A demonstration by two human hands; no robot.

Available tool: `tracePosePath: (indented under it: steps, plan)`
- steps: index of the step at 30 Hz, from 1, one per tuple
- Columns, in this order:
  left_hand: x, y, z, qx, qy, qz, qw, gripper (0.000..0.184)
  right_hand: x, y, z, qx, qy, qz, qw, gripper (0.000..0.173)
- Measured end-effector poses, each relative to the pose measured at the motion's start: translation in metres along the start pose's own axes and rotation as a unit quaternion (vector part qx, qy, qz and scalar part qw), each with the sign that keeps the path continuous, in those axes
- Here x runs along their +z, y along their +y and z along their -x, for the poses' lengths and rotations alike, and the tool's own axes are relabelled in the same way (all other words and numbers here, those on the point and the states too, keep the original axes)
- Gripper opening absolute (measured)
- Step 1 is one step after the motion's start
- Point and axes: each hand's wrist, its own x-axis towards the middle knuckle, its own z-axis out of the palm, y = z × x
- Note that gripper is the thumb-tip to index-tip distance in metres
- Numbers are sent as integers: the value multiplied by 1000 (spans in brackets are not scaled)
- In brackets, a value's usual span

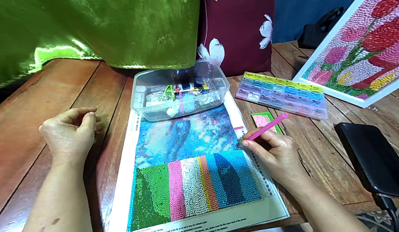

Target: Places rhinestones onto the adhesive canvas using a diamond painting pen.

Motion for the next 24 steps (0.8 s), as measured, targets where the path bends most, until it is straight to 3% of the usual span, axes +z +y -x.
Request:
tracePosePath:
  steps: [24]
  plan:
    - [-1,-1,0,-6,-15,-5,1000,31,0,-1,-2,-9,-5,8,1000,12]
